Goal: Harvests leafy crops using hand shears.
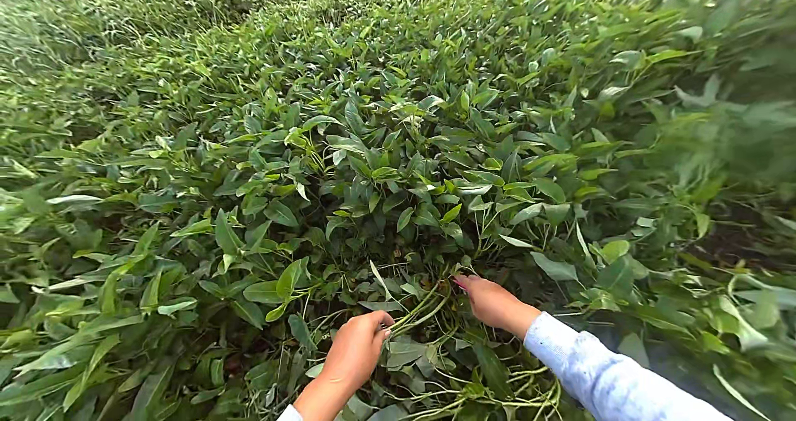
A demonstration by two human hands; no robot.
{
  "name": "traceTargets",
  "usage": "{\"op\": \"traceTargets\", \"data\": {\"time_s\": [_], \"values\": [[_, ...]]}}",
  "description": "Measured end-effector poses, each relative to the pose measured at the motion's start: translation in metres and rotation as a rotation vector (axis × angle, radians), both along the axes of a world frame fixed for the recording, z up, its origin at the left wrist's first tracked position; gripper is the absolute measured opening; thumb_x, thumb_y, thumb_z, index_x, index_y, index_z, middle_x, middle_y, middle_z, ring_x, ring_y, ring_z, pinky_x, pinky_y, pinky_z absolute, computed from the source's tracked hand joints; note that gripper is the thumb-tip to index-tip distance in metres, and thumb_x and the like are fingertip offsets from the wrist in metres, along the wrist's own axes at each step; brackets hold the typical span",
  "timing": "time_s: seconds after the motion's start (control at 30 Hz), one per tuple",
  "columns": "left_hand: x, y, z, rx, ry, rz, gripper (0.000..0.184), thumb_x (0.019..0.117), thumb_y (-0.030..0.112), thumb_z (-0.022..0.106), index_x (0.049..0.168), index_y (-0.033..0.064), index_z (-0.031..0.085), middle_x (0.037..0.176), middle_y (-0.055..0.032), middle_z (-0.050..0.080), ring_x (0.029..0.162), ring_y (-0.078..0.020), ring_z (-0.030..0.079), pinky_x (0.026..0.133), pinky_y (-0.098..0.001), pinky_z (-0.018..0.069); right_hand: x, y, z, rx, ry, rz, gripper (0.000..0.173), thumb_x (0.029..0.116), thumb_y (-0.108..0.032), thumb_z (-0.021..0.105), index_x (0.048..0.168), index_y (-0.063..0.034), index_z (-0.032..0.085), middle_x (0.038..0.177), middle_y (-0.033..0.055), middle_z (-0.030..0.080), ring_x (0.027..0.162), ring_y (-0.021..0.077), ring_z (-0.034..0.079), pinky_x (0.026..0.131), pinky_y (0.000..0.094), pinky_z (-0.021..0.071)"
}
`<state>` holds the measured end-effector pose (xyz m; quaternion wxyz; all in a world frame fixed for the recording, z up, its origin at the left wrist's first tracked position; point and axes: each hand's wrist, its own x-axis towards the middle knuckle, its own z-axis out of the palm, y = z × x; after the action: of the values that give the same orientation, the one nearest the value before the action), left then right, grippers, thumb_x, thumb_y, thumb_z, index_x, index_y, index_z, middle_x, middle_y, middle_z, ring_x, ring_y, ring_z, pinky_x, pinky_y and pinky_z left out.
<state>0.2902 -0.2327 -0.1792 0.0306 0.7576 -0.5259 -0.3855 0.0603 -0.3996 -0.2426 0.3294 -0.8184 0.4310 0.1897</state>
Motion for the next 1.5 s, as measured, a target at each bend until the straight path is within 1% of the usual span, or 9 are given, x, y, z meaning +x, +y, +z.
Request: {"op": "traceTargets", "data": {"time_s": [0.2, 0.4, 0.53, 0.63, 0.7, 0.83, 1.1, 1.23, 1.5], "values": [[0.012, 0.0, 0.002, -0.041, -0.039, 0.048, 0.025, 0.1057, 0.019, 0.053, 0.124, 0.0115, 0.069, 0.101, -0.0092, 0.072, 0.092, -0.0229, 0.069, 0.09, -0.0444, 0.0546, -0.024, -0.004, -0.008, -0.15, 0.106, -0.101, 0.065, 0.0947, 0.001, 0.058, 0.157, -0.006, 0.038, 0.144, 0.0264, 0.051, 0.115, 0.0455, 0.064, 0.094, 0.0588, 0.0552], [-0.012, -0.025, -0.025, -0.154, -0.134, -0.175, 0.029, 0.0947, 0.017, 0.058, 0.116, 0.0005, 0.067, 0.135, -0.0195, 0.057, 0.132, -0.0355, 0.05, 0.111, -0.0498, 0.0432, -0.044, -0.004, -0.015, -0.014, -0.007, -0.091, 0.059, 0.1019, -0.004, 0.049, 0.159, -0.01, 0.035, 0.146, 0.0242, 0.052, 0.13, 0.0397, 0.057, 0.108, 0.0552, 0.0475], [-0.055, -0.048, -0.066, 0.009, -0.028, -0.268, 0.064, 0.097, 0.032, 0.068, 0.149, 0.0016, 0.044, 0.152, -0.0235, 0.045, 0.14, -0.0394, 0.046, 0.114, -0.0552, 0.0406, -0.042, -0.001, -0.019, 0.021, -0.052, -0.096, 0.06, 0.1041, -0.005, 0.046, 0.162, -0.0087, 0.029, 0.15, 0.0224, 0.051, 0.136, 0.0368, 0.054, 0.114, 0.053, 0.043], [-0.075, -0.057, -0.081, 0.169, -0.086, -0.217, 0.077, 0.0972, 0.031, 0.068, 0.158, 0.0023, 0.03, 0.145, -0.0263, 0.052, 0.135, -0.0446, 0.049, 0.111, -0.063, 0.0385, -0.042, -0.004, -0.018, 0.014, -0.055, -0.114, 0.058, 0.1039, -0.005, 0.047, 0.16, -0.0109, 0.031, 0.139, 0.022, 0.059, 0.128, 0.0373, 0.06, 0.109, 0.0541, 0.0468], [-0.071, -0.059, -0.079, 0.211, -0.17, -0.218, 0.056, 0.1015, 0.029, 0.06, 0.148, 0.0021, 0.043, 0.131, -0.024, 0.063, 0.127, -0.0422, 0.058, 0.109, -0.0635, 0.0398, -0.046, -0.008, -0.019, -0.002, -0.042, -0.123, 0.049, 0.1033, -0.005, 0.048, 0.152, -0.0104, 0.041, 0.129, 0.0218, 0.064, 0.122, 0.038, 0.063, 0.104, 0.0553, 0.0494], [-0.045, -0.053, -0.053, 0.133, -0.266, -0.224, 0.037, 0.1075, 0.026, 0.046, 0.134, 0.0064, 0.062, 0.128, -0.0192, 0.067, 0.131, -0.0399, 0.055, 0.113, -0.0642, 0.0331, -0.058, -0.02, -0.017, -0.067, -0.007, -0.17, 0.046, 0.0991, -0.004, 0.055, 0.145, -0.0079, 0.051, 0.138, 0.0219, 0.058, 0.122, 0.0395, 0.062, 0.102, 0.0563, 0.0513], [-0.023, -0.032, -0.034, 0.112, -0.419, -0.221, 0.035, 0.1094, 0.026, 0.044, 0.133, 0.0071, 0.062, 0.124, -0.0165, 0.069, 0.123, -0.0358, 0.061, 0.108, -0.055, 0.0426, 0.016, -0.021, -0.012, -0.171, -0.123, -0.094, 0.044, 0.0972, -0.004, 0.058, 0.139, -0.0176, 0.063, 0.136, 0.0195, 0.059, 0.111, 0.0405, 0.067, 0.09, 0.0595, 0.0565], [-0.042, -0.028, -0.033, 0.109, -0.42, -0.208, 0.034, 0.1086, 0.023, 0.045, 0.13, 0.0047, 0.064, 0.123, -0.017, 0.069, 0.121, -0.0351, 0.063, 0.105, -0.0538, 0.0467, 0.06, -0.009, -0.003, -0.143, -0.009, -0.085, 0.037, 0.0976, -0.001, 0.056, 0.132, -0.0083, 0.066, 0.138, 0.0213, 0.057, 0.116, 0.0413, 0.064, 0.089, 0.0565, 0.0566], [-0.037, -0.024, -0.028, 0.152, -0.387, -0.171, 0.033, 0.1098, 0.025, 0.042, 0.129, 0.006, 0.061, 0.12, -0.0166, 0.069, 0.117, -0.0338, 0.065, 0.101, -0.053, 0.0494, 0.043, -0.01, -0.008, -0.116, -0.173, -0.071, 0.04, 0.0977, -0.004, 0.056, 0.135, -0.0123, 0.065, 0.134, 0.0195, 0.061, 0.114, 0.0393, 0.066, 0.094, 0.0577, 0.0554]]}}
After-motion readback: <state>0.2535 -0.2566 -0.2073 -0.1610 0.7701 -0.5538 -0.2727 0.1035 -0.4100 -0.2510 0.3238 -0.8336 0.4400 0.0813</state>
